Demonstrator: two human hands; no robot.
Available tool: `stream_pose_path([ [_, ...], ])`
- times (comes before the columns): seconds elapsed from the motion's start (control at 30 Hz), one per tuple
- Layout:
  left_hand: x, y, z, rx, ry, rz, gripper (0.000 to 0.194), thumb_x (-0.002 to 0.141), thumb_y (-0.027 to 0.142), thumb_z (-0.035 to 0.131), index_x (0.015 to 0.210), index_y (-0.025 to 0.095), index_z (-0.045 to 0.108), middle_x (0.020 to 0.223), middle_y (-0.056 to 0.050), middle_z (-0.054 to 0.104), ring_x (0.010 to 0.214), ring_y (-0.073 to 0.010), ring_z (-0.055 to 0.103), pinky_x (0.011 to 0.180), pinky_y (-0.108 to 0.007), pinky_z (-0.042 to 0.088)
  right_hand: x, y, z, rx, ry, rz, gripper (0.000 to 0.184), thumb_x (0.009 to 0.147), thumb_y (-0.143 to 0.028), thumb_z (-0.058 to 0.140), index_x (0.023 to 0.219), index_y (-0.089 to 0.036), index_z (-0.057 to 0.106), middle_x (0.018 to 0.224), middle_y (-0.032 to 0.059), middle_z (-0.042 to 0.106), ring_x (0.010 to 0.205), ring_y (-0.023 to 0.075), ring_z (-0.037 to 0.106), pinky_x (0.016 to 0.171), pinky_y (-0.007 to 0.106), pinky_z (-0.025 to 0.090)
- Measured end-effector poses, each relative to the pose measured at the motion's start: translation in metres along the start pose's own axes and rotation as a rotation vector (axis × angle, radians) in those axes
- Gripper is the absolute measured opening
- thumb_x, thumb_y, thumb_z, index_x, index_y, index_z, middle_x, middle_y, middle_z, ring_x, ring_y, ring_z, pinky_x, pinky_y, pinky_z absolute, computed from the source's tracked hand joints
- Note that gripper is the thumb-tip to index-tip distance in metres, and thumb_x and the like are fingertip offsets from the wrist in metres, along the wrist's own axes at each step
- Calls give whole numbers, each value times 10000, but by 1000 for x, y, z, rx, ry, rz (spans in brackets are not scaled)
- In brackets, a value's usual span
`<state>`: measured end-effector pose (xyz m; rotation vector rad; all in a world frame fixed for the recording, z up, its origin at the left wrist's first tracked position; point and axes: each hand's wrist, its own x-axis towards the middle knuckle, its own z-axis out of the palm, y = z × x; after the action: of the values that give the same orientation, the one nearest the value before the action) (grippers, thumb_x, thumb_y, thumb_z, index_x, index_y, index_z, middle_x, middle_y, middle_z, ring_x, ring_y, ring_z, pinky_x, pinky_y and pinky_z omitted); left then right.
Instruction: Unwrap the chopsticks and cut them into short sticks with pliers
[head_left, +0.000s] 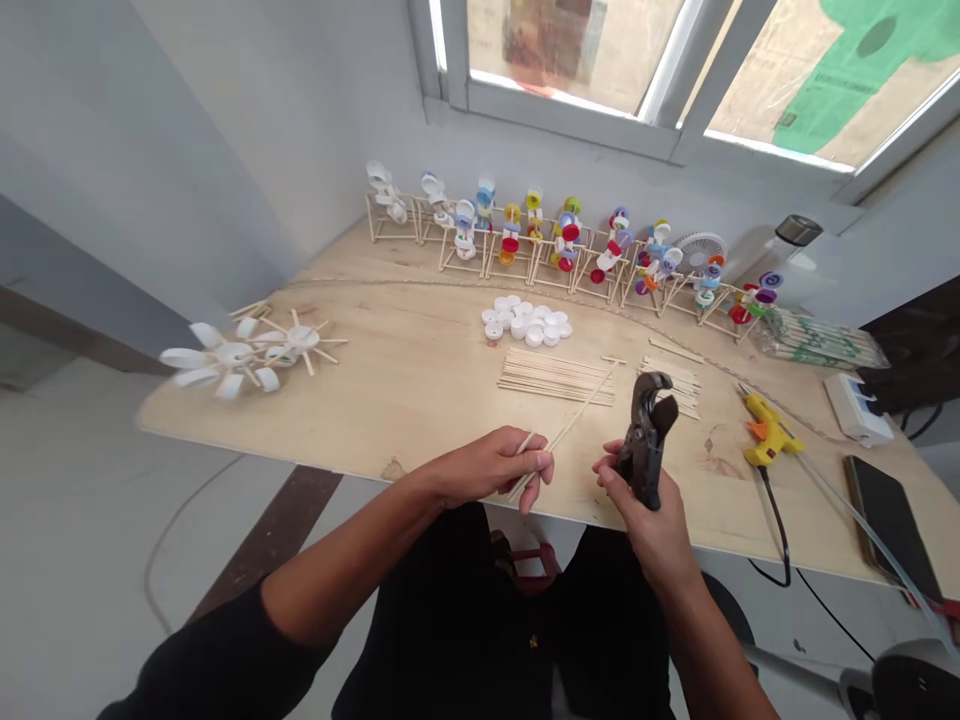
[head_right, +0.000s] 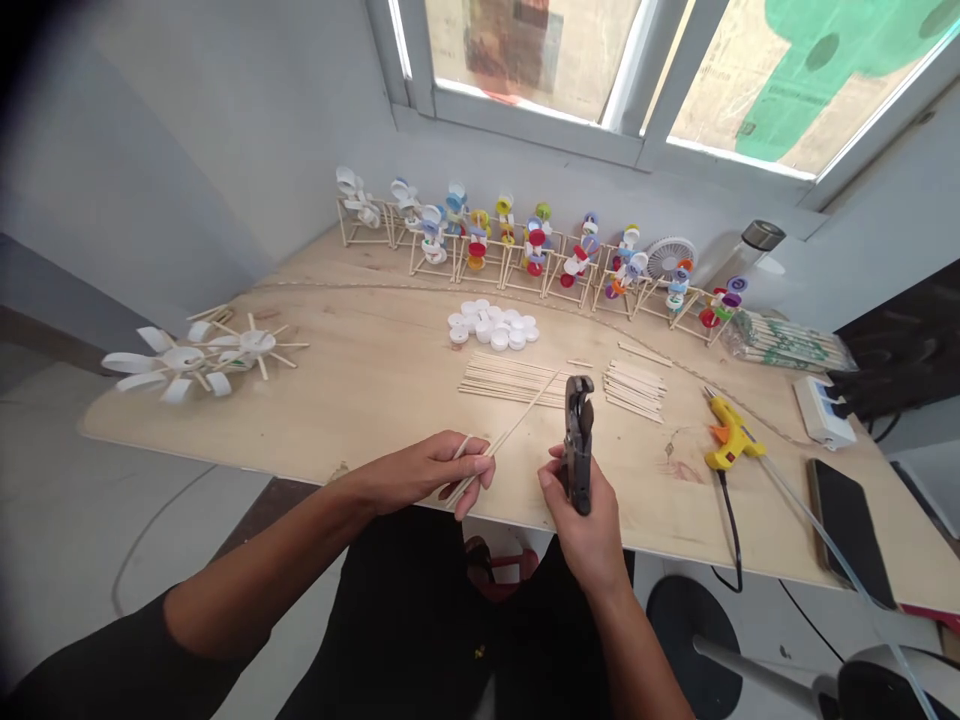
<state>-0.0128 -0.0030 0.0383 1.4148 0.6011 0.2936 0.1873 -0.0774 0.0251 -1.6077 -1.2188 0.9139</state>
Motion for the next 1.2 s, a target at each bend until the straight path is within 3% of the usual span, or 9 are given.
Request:
stream_pose_path([
  [0.23,-28,26,-8,97,55,23,313,906,376,367,787,145,541,522,22,578,477,-75,373,488,-193,285,-7,-2,-10,-311,-169,-17,330,805,-416,520,1039,-185,560,855,46,655,793,212,607,646,291,461],
  [0.43,-39,47,-9,238,68,80,336,915,388,338,787,152,540,551,19,597,525,-81,424,559,-193,348,-10,-6,-7,-353,-236,-49,311,830,-431,474,1010,-192,557,794,25,630,686,180,577,625,279,444],
  [0.87,-12,71,-7,667,22,18,231,874,222,329,712,182,489,528,44,572,563,-104,516,630,-205,390,-13,-9,-1,-267,-301,-35,328,825,-426,486,1020,-179,581,786,21,628,745,185,578,693,281,443],
  [1.07,-5,78,-11,732,-13,-45,226,837,203,351,657,180,486,510,33,577,535,-109,517,595,-209,386,-12,-8,1,-240,-259,-9,340,811,-446,506,995,-177,605,884,48,651,832,213,588,698,289,453],
  [1.2,-3,79,-13,757,-25,-59,236,834,214,364,640,182,494,496,25,588,523,-120,512,567,-215,379,-11,-6,2,-245,-260,8,351,820,-466,491,994,-182,602,887,48,643,782,204,582,692,297,455],
])
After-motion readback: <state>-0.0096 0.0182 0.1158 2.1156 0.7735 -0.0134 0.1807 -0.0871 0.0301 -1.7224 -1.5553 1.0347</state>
